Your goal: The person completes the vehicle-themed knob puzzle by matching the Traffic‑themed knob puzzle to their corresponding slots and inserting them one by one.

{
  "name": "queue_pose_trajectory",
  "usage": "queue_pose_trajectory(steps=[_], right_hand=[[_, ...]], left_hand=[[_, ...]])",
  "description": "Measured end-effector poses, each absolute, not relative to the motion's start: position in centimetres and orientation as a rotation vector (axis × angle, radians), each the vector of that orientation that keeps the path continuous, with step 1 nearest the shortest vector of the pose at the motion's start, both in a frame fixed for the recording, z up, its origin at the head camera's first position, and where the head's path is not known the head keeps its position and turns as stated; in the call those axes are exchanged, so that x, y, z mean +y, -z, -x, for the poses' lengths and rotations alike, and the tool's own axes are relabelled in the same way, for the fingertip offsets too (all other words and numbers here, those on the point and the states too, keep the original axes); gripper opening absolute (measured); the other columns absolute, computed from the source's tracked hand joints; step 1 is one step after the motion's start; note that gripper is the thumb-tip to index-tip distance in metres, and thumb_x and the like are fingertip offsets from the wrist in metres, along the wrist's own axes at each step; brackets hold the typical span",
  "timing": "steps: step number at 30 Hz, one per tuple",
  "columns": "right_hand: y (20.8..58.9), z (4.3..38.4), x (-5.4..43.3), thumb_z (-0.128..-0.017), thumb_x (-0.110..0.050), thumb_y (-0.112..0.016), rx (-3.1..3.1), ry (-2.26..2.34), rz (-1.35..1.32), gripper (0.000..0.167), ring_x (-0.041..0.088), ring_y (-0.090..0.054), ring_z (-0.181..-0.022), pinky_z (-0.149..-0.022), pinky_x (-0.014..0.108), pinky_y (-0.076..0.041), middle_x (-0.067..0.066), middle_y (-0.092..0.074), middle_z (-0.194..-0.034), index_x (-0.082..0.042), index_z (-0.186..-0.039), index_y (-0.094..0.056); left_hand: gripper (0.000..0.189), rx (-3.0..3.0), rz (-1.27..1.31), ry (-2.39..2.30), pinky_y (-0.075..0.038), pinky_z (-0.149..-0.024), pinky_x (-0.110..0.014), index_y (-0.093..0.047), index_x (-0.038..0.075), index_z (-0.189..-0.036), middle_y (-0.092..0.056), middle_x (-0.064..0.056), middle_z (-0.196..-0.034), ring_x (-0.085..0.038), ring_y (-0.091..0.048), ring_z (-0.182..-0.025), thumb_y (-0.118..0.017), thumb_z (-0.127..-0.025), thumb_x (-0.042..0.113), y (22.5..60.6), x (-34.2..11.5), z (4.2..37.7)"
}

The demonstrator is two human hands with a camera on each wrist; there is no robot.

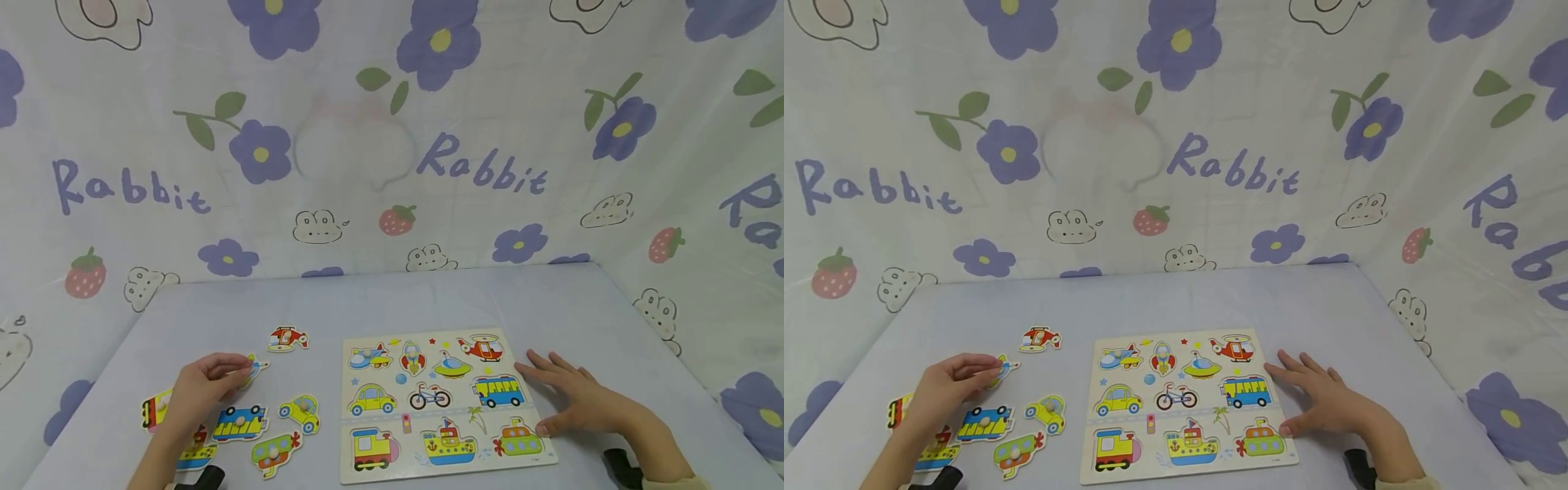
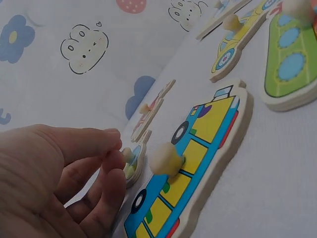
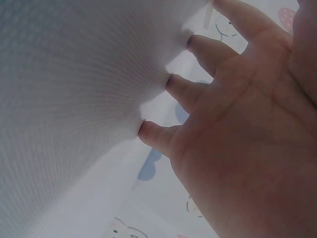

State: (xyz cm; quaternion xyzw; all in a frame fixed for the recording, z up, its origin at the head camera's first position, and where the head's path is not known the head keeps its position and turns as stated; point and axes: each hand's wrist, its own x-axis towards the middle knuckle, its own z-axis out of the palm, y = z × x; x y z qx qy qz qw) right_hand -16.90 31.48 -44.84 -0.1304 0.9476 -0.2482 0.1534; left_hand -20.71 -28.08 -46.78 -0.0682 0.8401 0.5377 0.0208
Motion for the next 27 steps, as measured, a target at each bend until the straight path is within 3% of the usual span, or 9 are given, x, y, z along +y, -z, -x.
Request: queue_pose_trajectory(steps=[6, 27], right_hand=[[44.7, 16.9, 31.6, -0.063, -0.055, -0.085, 2.714, 0.727, 0.367, 0.103, 0.052, 0.002, -0.142, -0.099, 0.076, 0.005, 0.019, -0.019, -0.159, -0.019, -0.15, -0.044], [44.8, 16.8, 31.7, -0.063, -0.056, -0.085, 2.718, 0.717, 0.354, 0.102, 0.05, 0.002, -0.143, -0.1, 0.075, 0.004, 0.015, -0.019, -0.16, -0.022, -0.15, -0.043]], left_hand=[[0.036, 2.612, 0.226, -1.649, -0.054, -0.069, -0.027, -0.068, 0.007, -0.116, -0.072, -0.005, -0.105, -0.017, -0.064, -0.089, -0.077, -0.088, 0.029, 46.8, -27.7, 21.2], [0.028, 2.708, 0.345, -1.533, -0.051, -0.062, -0.026, -0.07, 0.005, -0.11, -0.072, -0.004, -0.095, -0.02, -0.06, -0.081, -0.076, -0.088, 0.021, 46.9, -26.7, 21.3]])
